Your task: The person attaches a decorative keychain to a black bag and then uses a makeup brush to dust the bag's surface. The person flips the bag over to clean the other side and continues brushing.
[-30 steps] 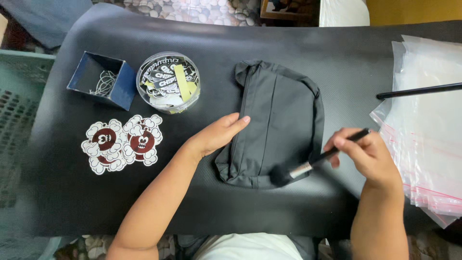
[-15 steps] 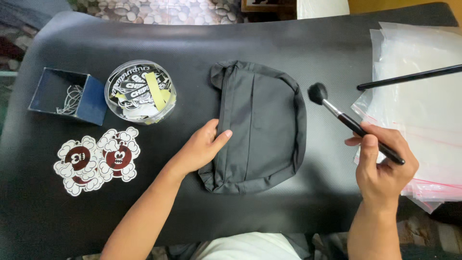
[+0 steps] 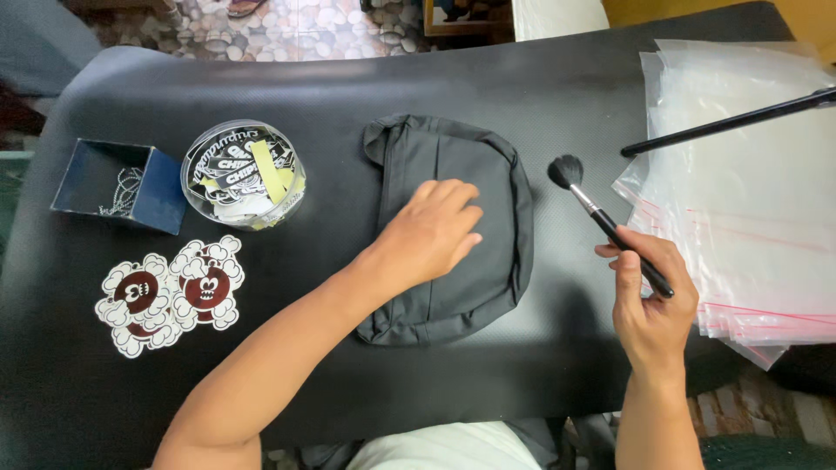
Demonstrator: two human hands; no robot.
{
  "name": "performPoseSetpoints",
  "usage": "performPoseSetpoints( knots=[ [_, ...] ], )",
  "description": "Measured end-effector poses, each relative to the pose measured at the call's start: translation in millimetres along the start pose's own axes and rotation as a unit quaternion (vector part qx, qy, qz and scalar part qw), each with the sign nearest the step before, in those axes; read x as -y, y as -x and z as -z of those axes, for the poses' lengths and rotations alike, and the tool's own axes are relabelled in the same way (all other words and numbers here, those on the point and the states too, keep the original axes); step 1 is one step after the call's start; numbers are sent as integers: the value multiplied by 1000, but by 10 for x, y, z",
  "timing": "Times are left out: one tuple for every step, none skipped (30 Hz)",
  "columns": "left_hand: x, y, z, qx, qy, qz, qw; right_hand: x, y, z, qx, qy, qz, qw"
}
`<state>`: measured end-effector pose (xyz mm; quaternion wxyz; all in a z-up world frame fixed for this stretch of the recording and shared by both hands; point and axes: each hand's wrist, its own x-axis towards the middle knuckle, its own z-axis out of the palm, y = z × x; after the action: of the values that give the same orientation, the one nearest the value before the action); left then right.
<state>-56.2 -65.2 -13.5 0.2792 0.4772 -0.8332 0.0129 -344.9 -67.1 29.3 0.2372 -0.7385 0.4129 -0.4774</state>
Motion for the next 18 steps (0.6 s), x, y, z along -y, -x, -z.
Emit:
performPoseSetpoints(
  knots=[
    [8,-88,-100,0,0,-3,1000,31,6,36,-3,1,0,1000],
    [16,-178,-204,8,-4,-31,999,62,15,73,11,17,-1,1000],
    [25,-270,-311,15,-7,-59,998,90,21,107,24,33,-3,999],
    [39,-325,-356,15,-6,-62,998,81,39,148,21,35,-4,999],
    [55,-381,-405,19,-11,-71,997,68,57,186,29,33,1,999],
    [64,-431,-461,23,-15,-79,996,58,82,228,37,32,5,999],
    [80,-446,-471,23,-13,-81,996,50,96,258,35,34,3,999],
    [94,-461,-485,33,-14,-82,996,40,111,290,31,42,3,999],
    [108,-475,-498,43,-16,-82,996,33,127,321,26,49,2,998],
    [128,-481,-512,44,-14,-83,995,31,137,344,25,51,0,998],
    [148,-485,-523,71,-6,-74,995,34,149,364,20,57,-1,998],
    [176,-484,-525,97,1,-64,993,34,152,376,16,63,-2,998],
    [175,-521,-512,98,1,-64,993,57,160,383,16,63,-2,998],
    [176,-554,-497,142,-7,-56,988,81,168,387,18,55,0,998],
    [178,-584,-481,187,-16,-48,981,106,175,389,20,47,1,999],
    [191,-593,-502,187,-15,-48,981,139,199,399,20,47,1,999],
    [205,-602,-523,184,-35,-56,981,173,223,408,35,35,0,999],
    [221,-614,-543,180,-56,-64,980,206,243,416,50,22,-1,998]
  ],
)
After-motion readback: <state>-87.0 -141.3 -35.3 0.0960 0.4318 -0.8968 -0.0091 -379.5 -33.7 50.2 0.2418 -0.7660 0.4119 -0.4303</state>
